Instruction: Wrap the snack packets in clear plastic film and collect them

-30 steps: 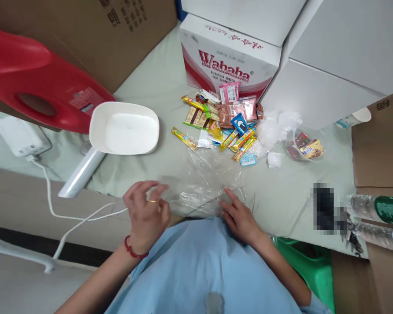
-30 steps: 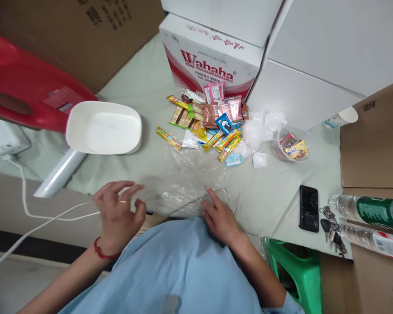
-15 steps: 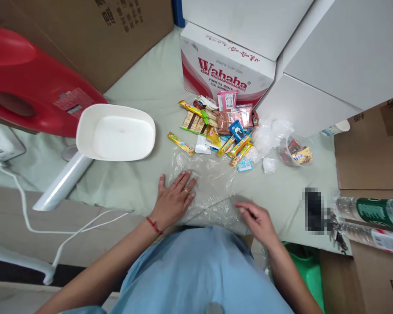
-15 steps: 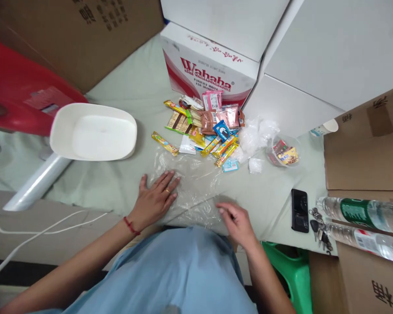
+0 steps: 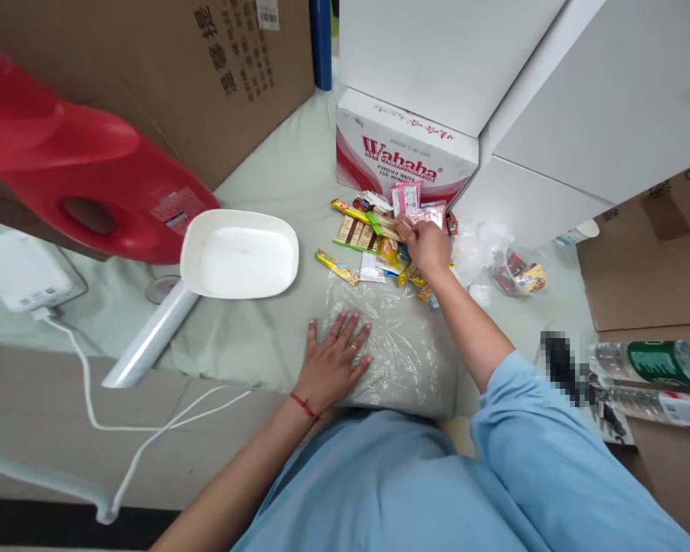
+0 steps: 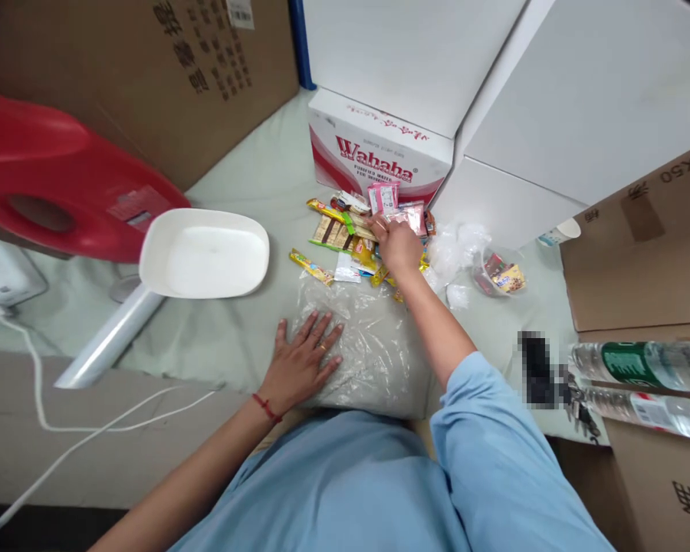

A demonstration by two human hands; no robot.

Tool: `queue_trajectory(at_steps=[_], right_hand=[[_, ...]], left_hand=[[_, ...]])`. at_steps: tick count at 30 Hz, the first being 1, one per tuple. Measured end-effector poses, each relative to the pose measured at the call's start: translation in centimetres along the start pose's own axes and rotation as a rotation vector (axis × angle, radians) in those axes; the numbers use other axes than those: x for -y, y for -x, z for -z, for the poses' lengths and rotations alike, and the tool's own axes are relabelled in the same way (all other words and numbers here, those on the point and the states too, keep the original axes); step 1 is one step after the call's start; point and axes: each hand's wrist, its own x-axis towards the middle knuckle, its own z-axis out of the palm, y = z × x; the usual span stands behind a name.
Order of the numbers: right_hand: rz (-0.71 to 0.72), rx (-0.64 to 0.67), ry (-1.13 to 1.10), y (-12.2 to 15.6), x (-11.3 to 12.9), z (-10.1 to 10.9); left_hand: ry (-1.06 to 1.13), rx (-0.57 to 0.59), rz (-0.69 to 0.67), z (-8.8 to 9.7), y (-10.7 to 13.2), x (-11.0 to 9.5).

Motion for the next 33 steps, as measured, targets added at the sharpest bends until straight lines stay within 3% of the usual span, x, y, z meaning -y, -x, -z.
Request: queue_trajectory(at_steps=[4,7,9,11,14,18,21,24,26,28,30,33], right_hand=[[0.034,-0.157,-0.168,2.0,-2.3,2.4],[0.194,-0.346,-0.289,6.9,-3.1,4.9],[0.34,-0.38,-0.295,11.3,-3.1,5.8],[0.479,-0.308,-0.267,15.7,-3.1,5.2],[0.608,-0.097,-0.191,20.5,-3.4,2.1],[0.693,0.136,-0.143,22.5,-4.4,-1.1],[0.674,0.181,-0.265,23.1,-5.5,0.3],[0.698,0.27,-0.334,25.2,-7.1,2.9],[0.738,0.352,-0.29,27.5,-8.6,3.5],[0.752,0.375,-0.223,29.6,-10.0,3.0],[0.729,0.318,-0.227,30.9,-11.1,1.9],[0.645,0.228,-0.423,30.6,-11.8,1.0]], left_hand=[[0.032,-0.03,-0.015,-0.3,0.1,0.1],[0.048,-0.039,-0.021,-0.3,0.2,0.1],[0.055,-0.034,-0.027,-0.3,0.2,0.1],[0.06,-0.027,-0.037,-0.2,0.2,0.1],[0.056,-0.024,-0.062,-0.3,0.5,0.2],[0.028,-0.082,-0.067,0.0,1.9,0.7],[0.008,-0.123,-0.124,0.9,3.8,2.0],[0.045,-0.022,-0.338,2.2,5.7,4.0],[0.071,0.059,-0.414,2.7,6.6,5.3],[0.085,0.101,-0.42,2.9,7.1,6.4],[0.11,0.116,-0.41,2.9,7.0,7.3],[0.208,0.118,-0.361,3.2,5.5,8.2]])
